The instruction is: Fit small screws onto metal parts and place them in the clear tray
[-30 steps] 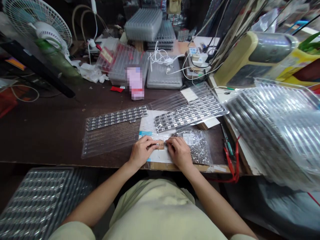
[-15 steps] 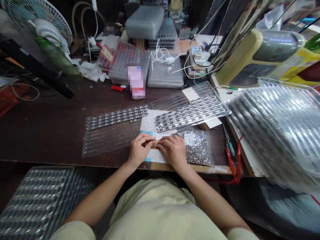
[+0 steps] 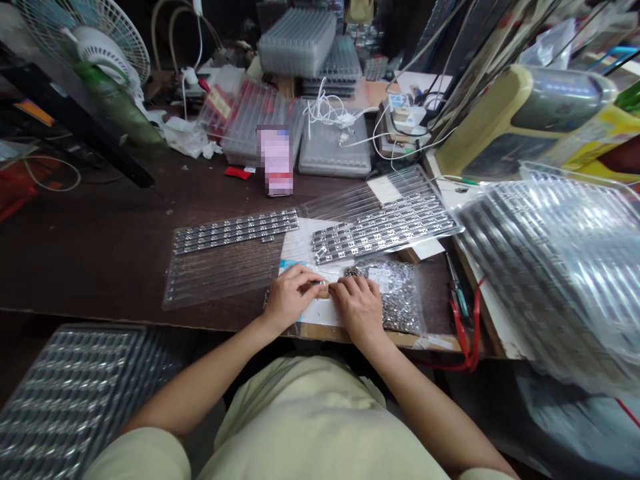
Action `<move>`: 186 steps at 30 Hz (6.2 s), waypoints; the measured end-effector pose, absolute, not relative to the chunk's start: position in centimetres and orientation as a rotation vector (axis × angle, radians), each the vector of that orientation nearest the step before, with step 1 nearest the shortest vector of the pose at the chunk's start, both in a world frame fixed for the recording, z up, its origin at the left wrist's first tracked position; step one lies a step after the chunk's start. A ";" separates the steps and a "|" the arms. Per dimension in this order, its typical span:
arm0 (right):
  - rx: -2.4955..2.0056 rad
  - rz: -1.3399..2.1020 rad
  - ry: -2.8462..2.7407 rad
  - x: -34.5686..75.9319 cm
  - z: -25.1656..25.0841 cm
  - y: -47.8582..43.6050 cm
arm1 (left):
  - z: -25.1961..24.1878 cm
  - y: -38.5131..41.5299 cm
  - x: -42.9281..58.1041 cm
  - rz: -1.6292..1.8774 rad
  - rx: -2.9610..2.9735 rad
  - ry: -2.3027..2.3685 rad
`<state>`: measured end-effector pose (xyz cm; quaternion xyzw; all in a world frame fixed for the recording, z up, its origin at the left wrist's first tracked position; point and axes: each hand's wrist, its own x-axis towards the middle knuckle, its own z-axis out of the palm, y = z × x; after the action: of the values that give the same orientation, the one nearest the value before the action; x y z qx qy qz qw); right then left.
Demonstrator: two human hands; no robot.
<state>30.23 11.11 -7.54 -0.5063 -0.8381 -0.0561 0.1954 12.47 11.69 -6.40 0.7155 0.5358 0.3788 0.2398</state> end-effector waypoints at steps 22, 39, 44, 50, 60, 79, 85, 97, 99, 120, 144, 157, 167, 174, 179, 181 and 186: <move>-1.293 0.188 -2.022 30.8 -8.2 11.5 | -7.6 11.6 13.8 0.942 2.052 1.402; -1.322 0.233 -2.116 27.8 -7.9 11.8 | -6.2 20.3 5.0 0.849 2.105 2.103; -1.325 0.226 -2.143 27.7 -8.2 11.9 | -5.5 19.8 5.9 0.876 2.128 2.113; -1.387 0.109 -2.234 28.4 -7.4 11.3 | -4.6 23.2 11.2 0.713 2.264 1.767; -1.440 -0.108 -2.368 31.3 -7.5 9.7 | -3.9 19.4 9.2 0.903 1.850 1.453; -1.314 0.273 -1.989 30.9 -7.8 11.4 | -7.5 11.1 11.3 0.969 2.008 1.440; -1.294 0.299 -1.995 30.9 -7.8 11.4 | -7.5 11.0 11.5 0.941 2.050 1.491; -1.375 0.232 -2.107 27.9 -7.4 11.8 | -7.6 11.4 11.1 1.179 1.802 1.481; -1.382 0.221 -2.111 27.6 -7.5 11.8 | -7.7 11.4 11.0 1.176 1.801 1.478; -1.424 -0.030 -2.146 30.0 -8.4 11.3 | -6.9 11.5 13.6 0.956 2.104 1.455; -1.355 0.248 -2.066 28.2 -7.9 11.6 | -5.0 19.8 8.2 0.927 2.056 1.963; -1.364 0.170 -2.209 28.0 -7.5 11.5 | -5.2 19.7 7.0 0.860 2.215 1.948; -1.442 -0.093 -2.320 31.0 -7.7 9.7 | -4.5 21.8 11.2 0.755 2.198 1.685; -1.394 -0.023 -2.202 30.4 -8.1 11.2 | -4.3 15.0 8.9 0.811 1.737 1.322; -1.352 0.087 -2.098 30.4 -8.3 11.4 | -5.9 11.5 10.0 0.888 1.870 1.433; -1.345 0.108 -2.060 30.5 -8.3 11.4 | -6.4 11.1 10.5 0.945 1.887 1.441; -1.365 0.177 -1.993 30.5 -8.2 11.3 | -6.9 11.1 11.4 1.026 1.930 1.419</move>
<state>30.54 11.27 -8.16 -0.5275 -0.7701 0.0683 0.3522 11.41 11.06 -6.91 0.7142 0.5250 0.3795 0.2649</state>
